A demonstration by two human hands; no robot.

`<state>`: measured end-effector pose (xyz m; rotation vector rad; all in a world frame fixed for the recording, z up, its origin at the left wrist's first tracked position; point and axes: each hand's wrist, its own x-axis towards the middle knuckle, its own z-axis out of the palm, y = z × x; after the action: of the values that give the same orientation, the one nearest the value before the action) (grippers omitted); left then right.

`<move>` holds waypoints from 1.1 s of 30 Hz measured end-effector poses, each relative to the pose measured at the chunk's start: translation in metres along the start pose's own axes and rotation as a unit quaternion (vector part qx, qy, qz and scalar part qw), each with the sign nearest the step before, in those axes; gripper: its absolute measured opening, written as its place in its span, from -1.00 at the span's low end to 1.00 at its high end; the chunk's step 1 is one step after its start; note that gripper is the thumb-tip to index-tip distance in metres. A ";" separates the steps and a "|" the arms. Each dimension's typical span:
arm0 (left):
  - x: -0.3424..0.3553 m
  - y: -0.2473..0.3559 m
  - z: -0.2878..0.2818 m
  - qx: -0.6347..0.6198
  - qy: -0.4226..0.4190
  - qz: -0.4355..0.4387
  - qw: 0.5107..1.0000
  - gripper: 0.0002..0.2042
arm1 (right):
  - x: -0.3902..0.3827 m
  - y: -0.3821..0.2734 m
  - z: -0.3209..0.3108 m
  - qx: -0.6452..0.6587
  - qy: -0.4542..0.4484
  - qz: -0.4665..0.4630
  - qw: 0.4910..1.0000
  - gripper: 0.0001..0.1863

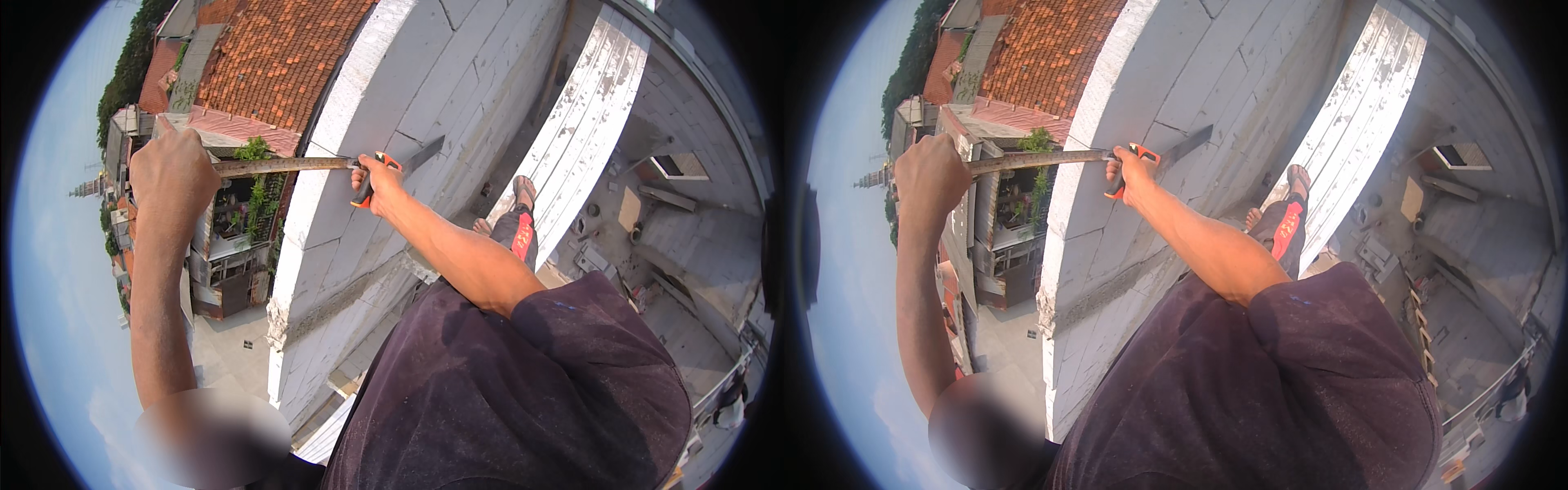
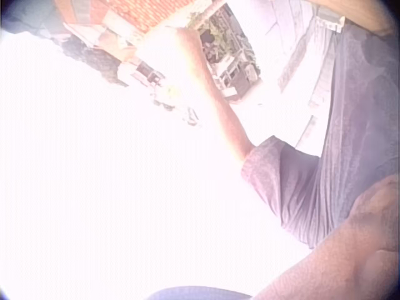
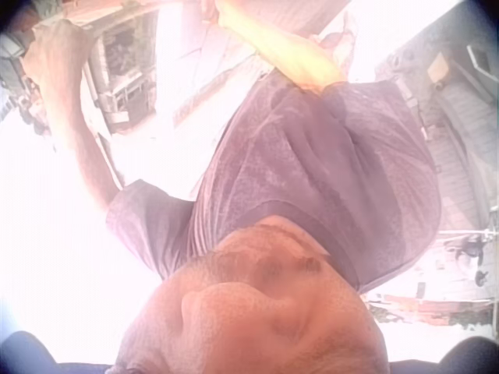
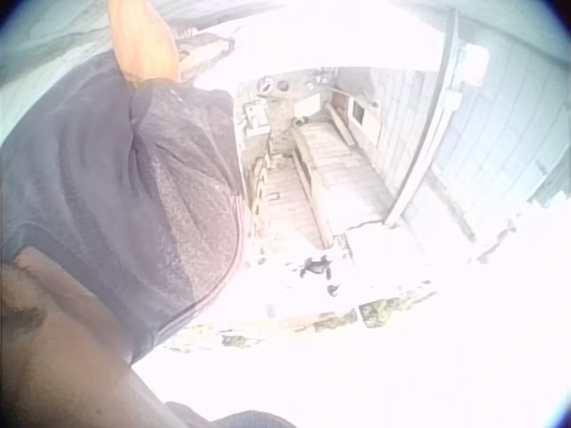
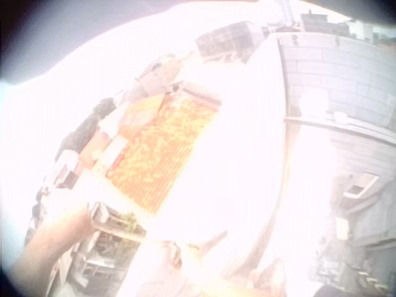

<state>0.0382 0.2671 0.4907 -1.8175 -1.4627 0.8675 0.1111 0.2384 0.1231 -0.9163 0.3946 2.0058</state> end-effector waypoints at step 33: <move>-0.049 0.001 0.028 -0.053 -0.034 -0.033 0.998 -0.84 | -0.010 0.022 -0.019 -0.008 0.027 0.012 1.000 -0.82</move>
<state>0.0075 0.2214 0.4787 -1.8211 -1.6288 0.8410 0.1054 0.2096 0.1161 -0.9805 0.4221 2.0129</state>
